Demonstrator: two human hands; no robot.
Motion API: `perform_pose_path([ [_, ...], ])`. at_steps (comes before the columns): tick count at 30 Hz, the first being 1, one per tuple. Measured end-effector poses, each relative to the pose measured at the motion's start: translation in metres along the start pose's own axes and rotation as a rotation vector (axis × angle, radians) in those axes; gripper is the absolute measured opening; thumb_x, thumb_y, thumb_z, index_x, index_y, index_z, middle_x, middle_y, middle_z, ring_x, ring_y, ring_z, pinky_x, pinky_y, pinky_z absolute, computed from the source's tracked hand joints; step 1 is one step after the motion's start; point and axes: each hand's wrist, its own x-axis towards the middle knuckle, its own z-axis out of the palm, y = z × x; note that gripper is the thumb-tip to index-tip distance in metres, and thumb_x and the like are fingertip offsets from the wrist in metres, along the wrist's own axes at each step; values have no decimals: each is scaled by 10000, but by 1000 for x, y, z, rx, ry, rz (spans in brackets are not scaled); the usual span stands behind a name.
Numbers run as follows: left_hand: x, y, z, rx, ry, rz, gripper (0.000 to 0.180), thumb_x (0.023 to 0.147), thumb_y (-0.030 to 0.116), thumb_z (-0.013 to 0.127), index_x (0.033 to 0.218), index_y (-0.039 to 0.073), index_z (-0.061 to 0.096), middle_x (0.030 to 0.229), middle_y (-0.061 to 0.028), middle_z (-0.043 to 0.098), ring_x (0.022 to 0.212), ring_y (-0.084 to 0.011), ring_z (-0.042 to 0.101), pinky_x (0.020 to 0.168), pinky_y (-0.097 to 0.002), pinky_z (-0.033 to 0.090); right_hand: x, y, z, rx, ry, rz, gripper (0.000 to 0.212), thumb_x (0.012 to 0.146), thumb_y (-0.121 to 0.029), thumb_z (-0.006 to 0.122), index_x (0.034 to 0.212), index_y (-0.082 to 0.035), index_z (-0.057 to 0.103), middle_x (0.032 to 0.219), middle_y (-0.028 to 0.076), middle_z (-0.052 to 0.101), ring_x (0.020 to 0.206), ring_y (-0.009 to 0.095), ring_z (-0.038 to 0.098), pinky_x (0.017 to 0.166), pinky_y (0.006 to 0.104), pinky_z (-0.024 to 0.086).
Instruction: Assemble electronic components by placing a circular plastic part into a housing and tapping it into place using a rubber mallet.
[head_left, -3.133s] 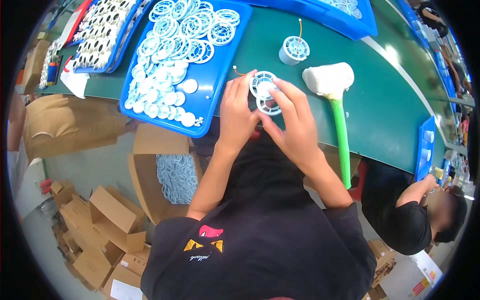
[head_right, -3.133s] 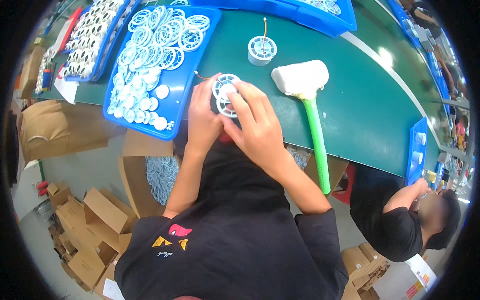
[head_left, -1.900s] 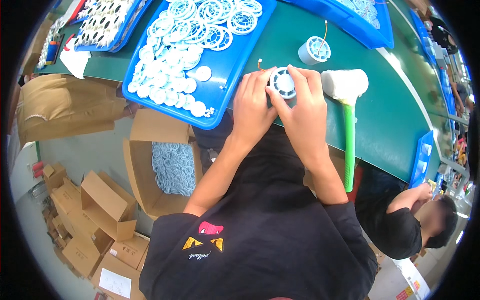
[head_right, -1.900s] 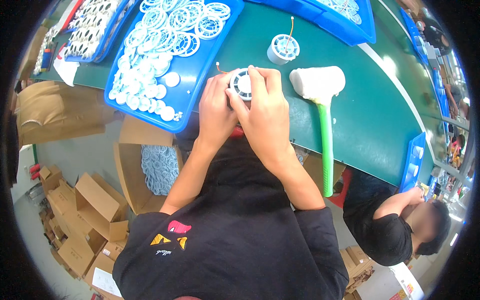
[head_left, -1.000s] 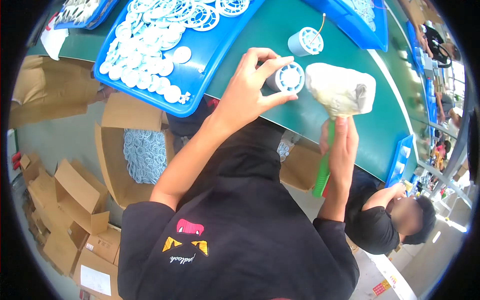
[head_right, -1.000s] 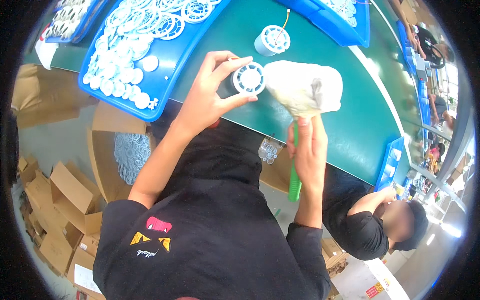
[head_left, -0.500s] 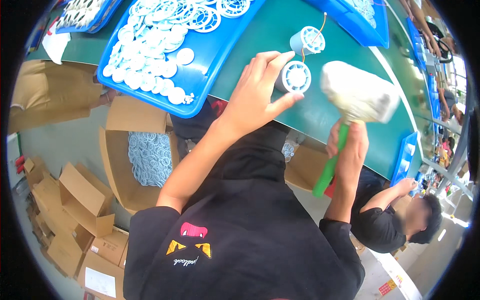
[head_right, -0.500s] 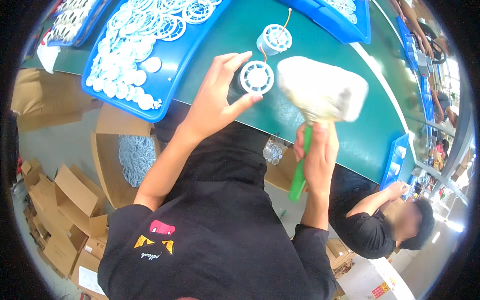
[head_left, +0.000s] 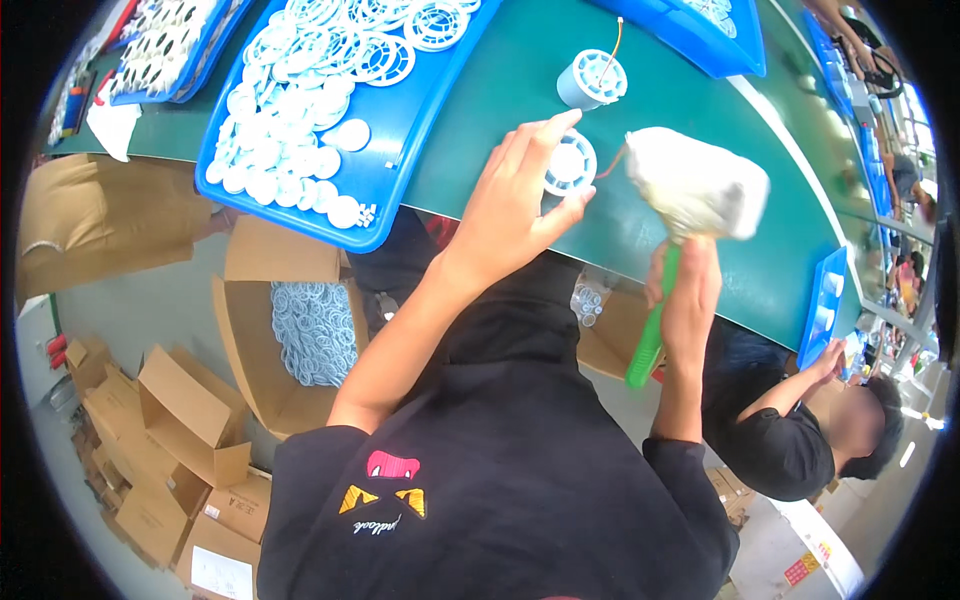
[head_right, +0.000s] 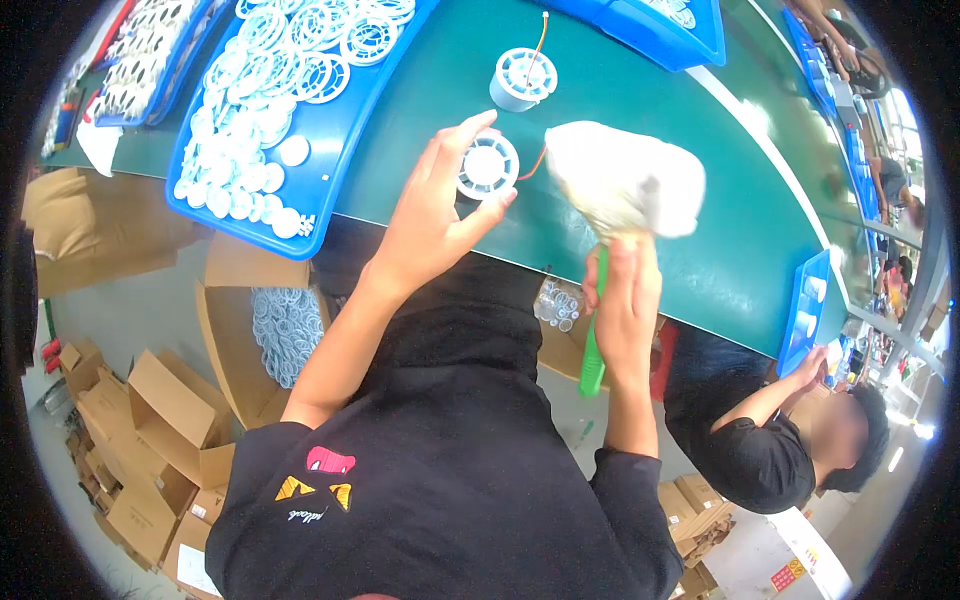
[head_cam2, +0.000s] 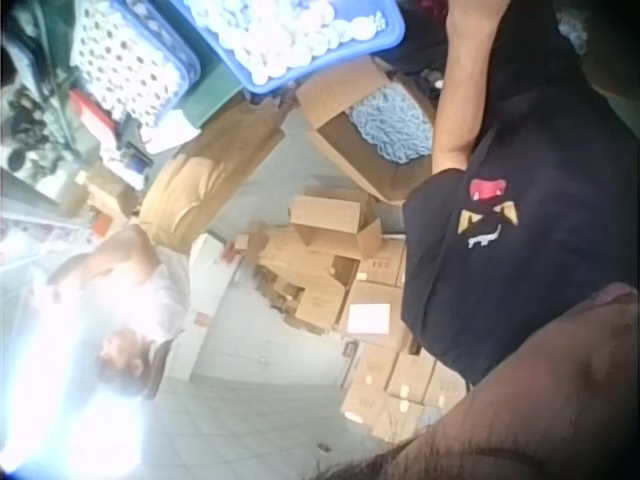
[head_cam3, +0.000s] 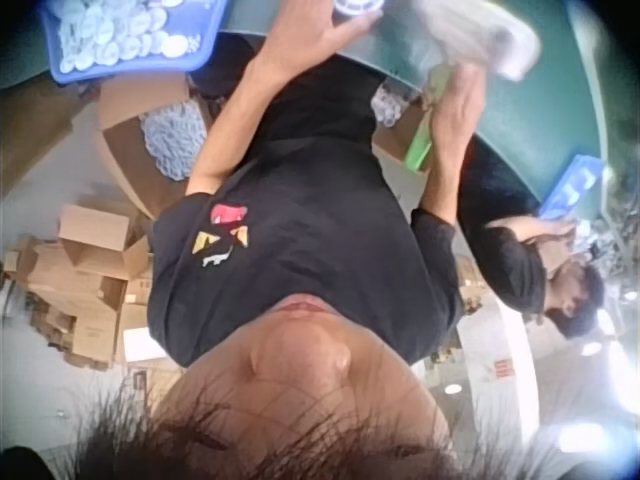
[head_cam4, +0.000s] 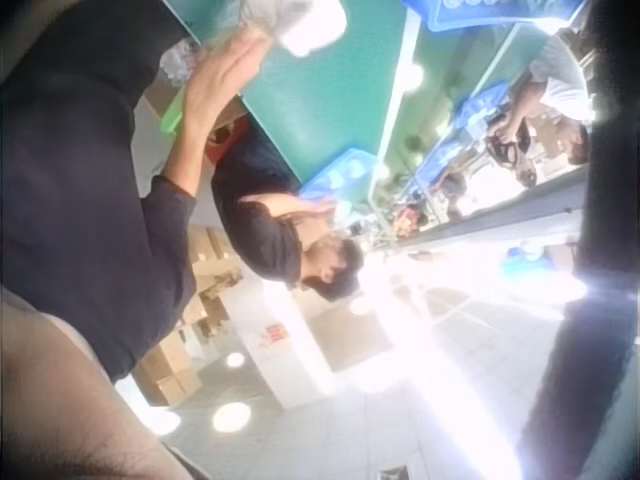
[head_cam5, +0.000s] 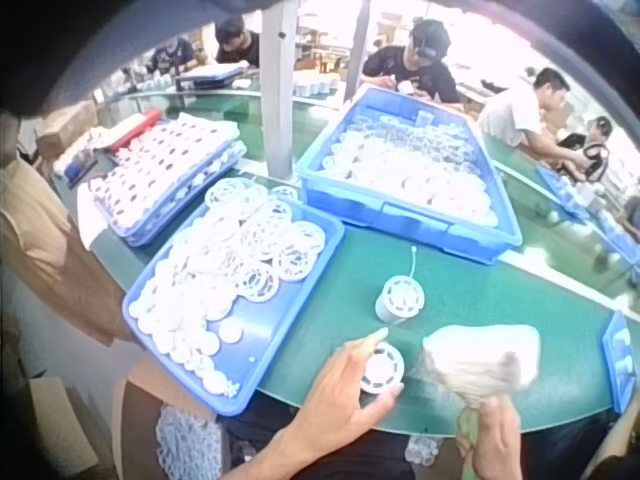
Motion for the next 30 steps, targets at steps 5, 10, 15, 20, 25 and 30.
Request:
perform_pose_path([
  [5, -1, 5, -1, 79, 71, 75, 800, 921, 226, 804, 1583, 34, 397, 1440, -235, 517, 1367, -382, 527, 1189, -470, 402, -1, 12, 6, -317, -59, -135, 434, 1180, -436, 388, 1122, -38, 551, 741, 10, 509, 520, 95, 454, 477, 254, 382],
  [10, -7, 2, -6, -90, 33, -90, 769, 931, 192, 785, 1571, 7, 401, 1455, -229, 508, 1384, -364, 518, 1197, -461, 392, -5, -2, -5, 181, 94, -97, 436, 1176, -415, 399, 1165, -16, 575, 737, 2, 534, 567, 70, 470, 495, 240, 373],
  [15, -10, 1, -3, 35, 49, -35, 806, 897, 206, 832, 1557, 8, 414, 1411, -206, 530, 1363, -349, 529, 1186, -451, 400, 4, -12, -2, -143, -46, 48, 428, 1173, -431, 415, 1150, -37, 581, 731, -5, 518, 582, 68, 484, 505, 245, 389],
  [20, -5, 5, 2, 3, 38, -41, 830, 889, 217, 847, 1560, 7, 406, 1413, -203, 534, 1368, -340, 528, 1194, -450, 393, 6, 5, 4, 85, 64, -110, 426, 1170, -437, 403, 1196, -45, 567, 726, -15, 517, 560, 58, 466, 473, 250, 374],
  [25, -9, 3, 0, 27, 22, -89, 845, 895, 202, 838, 1580, 7, 384, 1436, -208, 561, 1391, -335, 532, 1210, -449, 381, 23, -25, -3, -84, -70, 1, 487, 1165, -480, 413, 1266, -42, 599, 715, -20, 506, 558, 50, 466, 473, 231, 365],
  [30, -5, 2, 2, -56, 28, -75, 862, 890, 175, 844, 1596, 3, 379, 1452, -200, 573, 1326, -316, 584, 1178, -437, 421, 36, -20, 13, -263, -89, -113, 453, 1166, -447, 440, 1221, -37, 626, 696, -3, 544, 590, 79, 494, 520, 271, 391],
])
